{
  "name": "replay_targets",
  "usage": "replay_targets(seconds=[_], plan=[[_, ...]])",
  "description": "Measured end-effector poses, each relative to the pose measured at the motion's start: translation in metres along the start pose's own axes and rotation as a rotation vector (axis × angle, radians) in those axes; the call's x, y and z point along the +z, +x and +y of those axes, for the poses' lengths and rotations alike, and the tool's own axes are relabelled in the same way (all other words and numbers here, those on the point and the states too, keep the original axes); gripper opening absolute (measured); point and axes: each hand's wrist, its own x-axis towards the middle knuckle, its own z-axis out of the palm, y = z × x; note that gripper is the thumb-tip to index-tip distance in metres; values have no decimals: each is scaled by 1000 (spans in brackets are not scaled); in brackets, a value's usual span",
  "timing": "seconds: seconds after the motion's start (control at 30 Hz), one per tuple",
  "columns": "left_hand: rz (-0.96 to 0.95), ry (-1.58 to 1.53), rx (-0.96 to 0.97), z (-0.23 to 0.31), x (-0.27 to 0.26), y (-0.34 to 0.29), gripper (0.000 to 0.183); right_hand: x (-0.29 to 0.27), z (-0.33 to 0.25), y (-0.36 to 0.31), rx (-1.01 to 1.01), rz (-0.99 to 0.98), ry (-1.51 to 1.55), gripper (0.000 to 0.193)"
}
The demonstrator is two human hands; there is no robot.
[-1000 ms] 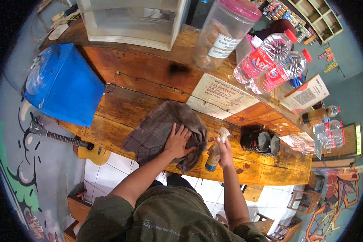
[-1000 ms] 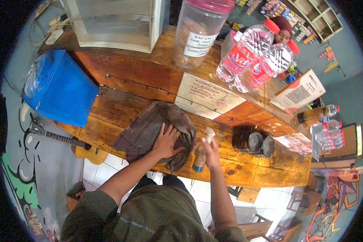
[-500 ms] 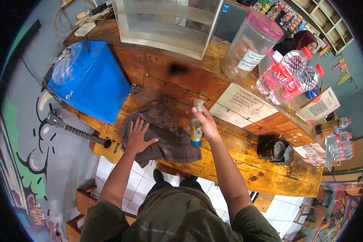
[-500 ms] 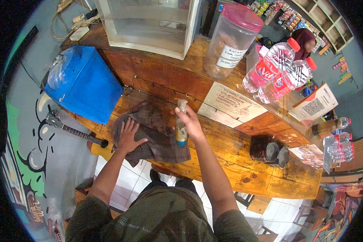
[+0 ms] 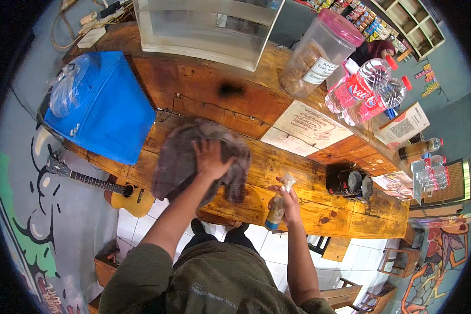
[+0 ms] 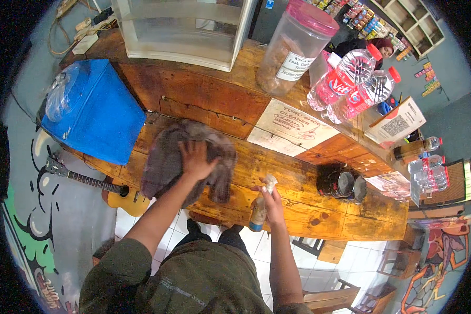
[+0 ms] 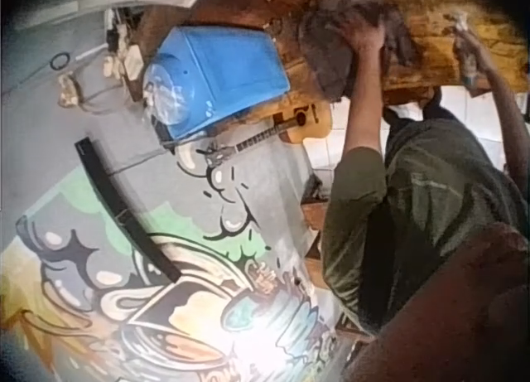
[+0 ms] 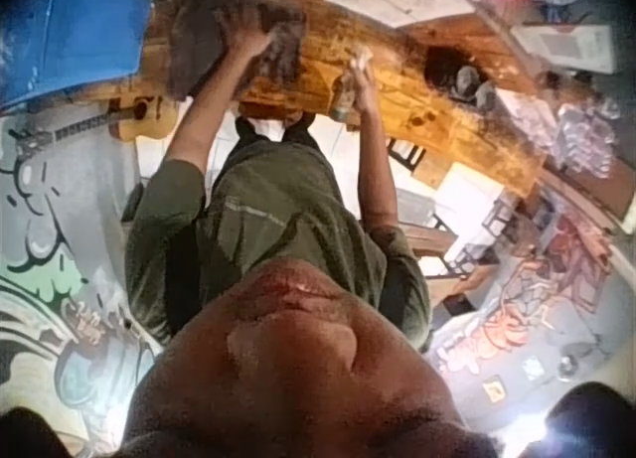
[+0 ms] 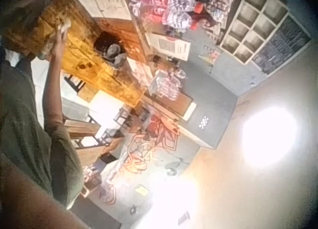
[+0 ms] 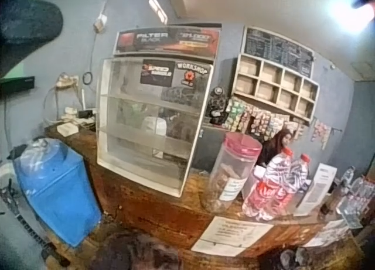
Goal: The recorder cleans various surfaces including a counter, a guitar, and a speaker using a spray bottle and a cloth.
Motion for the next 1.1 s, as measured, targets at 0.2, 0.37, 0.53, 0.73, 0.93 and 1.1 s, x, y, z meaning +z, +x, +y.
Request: replay_targets(seconds=[0.2,0.37,0.53,0.73,0.93,1.1], plan=[[-216,-28,323,24,-16,-2,93,9,-23,20,-24,-57,-85,46],[56,-75,48,-59,-11,-8,88,28,-40,61,-134,-144,-124,40],[26,21,-240,-66,-4,2,86,40,-50,62,-91,-204,-23,29],[-18,47,-124,50,10,14,76,-28,-21,32,-78,-115,-105,31],[-213,-114,456,70,-7,-31,80,-38,-8,18,1,-46,-28,40],[30,-120,236,-51,-15,-39,83,17,-8,41,-24,-161,-85,43]])
